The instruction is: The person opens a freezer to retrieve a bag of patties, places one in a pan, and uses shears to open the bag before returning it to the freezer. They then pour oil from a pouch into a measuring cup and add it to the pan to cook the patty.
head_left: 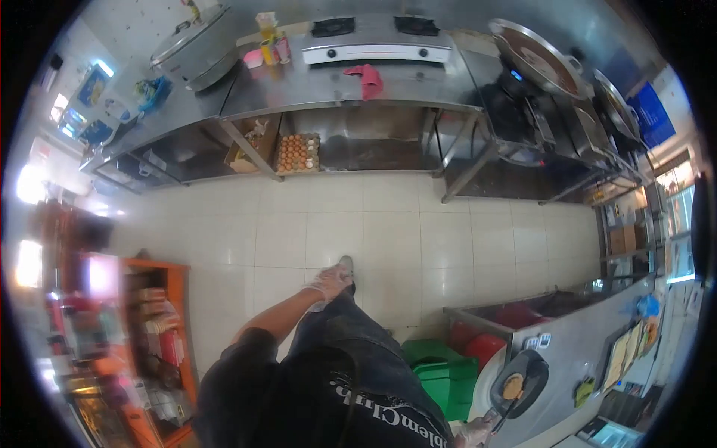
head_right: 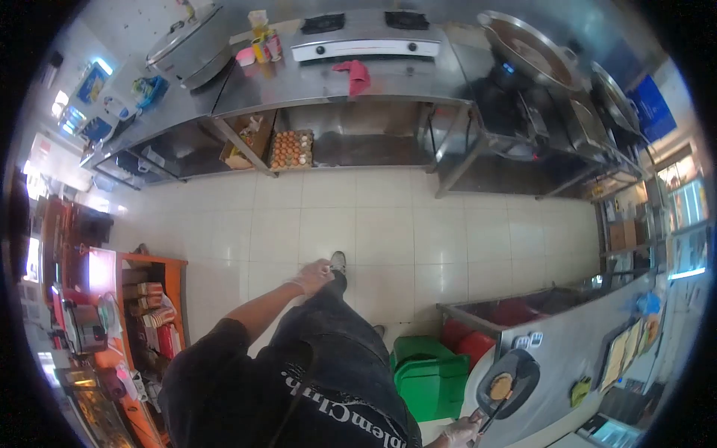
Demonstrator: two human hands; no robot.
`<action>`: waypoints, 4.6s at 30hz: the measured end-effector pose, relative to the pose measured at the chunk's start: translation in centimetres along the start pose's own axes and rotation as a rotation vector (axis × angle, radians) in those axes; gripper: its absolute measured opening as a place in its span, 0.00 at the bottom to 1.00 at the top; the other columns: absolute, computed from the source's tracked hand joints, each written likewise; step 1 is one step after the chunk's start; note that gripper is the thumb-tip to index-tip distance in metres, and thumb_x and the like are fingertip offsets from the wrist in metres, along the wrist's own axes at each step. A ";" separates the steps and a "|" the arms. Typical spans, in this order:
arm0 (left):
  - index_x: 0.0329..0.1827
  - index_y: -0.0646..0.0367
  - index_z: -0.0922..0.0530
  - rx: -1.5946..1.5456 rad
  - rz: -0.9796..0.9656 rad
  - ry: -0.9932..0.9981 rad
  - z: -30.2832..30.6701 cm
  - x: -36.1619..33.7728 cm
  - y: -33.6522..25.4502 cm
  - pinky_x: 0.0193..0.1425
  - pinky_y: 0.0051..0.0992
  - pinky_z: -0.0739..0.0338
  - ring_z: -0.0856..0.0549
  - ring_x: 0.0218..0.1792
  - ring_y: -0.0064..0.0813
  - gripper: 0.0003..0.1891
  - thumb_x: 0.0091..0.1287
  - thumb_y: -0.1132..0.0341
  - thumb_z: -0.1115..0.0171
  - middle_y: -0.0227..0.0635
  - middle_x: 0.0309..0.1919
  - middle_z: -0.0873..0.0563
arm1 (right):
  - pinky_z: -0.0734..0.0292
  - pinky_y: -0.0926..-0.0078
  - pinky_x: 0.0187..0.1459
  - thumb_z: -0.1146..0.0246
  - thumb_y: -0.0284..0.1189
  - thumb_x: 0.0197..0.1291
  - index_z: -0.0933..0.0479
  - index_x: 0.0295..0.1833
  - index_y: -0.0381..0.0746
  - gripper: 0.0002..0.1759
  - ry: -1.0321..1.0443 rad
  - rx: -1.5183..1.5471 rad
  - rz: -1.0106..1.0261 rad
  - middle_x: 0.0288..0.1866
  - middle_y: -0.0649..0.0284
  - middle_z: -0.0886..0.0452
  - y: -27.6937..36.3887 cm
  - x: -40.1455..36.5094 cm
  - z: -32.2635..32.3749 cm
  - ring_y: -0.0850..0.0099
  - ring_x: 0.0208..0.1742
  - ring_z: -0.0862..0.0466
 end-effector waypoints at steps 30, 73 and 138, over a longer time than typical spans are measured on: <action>0.75 0.61 0.28 -0.401 -0.081 -0.607 43.7 27.2 -1.7 0.65 0.40 0.20 0.12 0.57 0.41 0.28 0.75 0.60 0.33 0.43 0.53 0.13 | 0.19 0.48 0.61 0.32 0.37 0.71 0.18 0.62 0.39 0.19 0.937 1.150 1.020 0.56 0.44 0.11 96.6 -2.0 62.7 0.44 0.60 0.13; 0.75 0.52 0.30 -1.654 -0.120 0.041 64.4 36.6 4.2 0.45 0.31 0.22 0.16 0.44 0.34 0.27 0.77 0.55 0.38 0.38 0.47 0.17 | 0.20 0.40 0.52 0.40 0.27 0.72 0.27 0.71 0.34 0.24 0.731 1.187 0.988 0.45 0.39 0.13 105.7 6.2 64.8 0.39 0.48 0.13; 0.60 0.44 0.21 -2.187 -0.134 -0.241 66.7 31.9 19.9 0.43 0.30 0.20 0.17 0.46 0.40 0.17 0.72 0.55 0.31 0.43 0.52 0.18 | 0.17 0.47 0.50 0.42 0.40 0.75 0.15 0.50 0.38 0.17 1.052 1.388 0.956 0.42 0.46 0.12 135.2 -0.5 65.4 0.48 0.50 0.11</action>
Point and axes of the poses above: each hand's wrist, its own x-axis towards the middle knuckle, its own z-axis out of the back of the hand, y = z × x, the point moved 8 cm from there along x, towards the middle knuckle
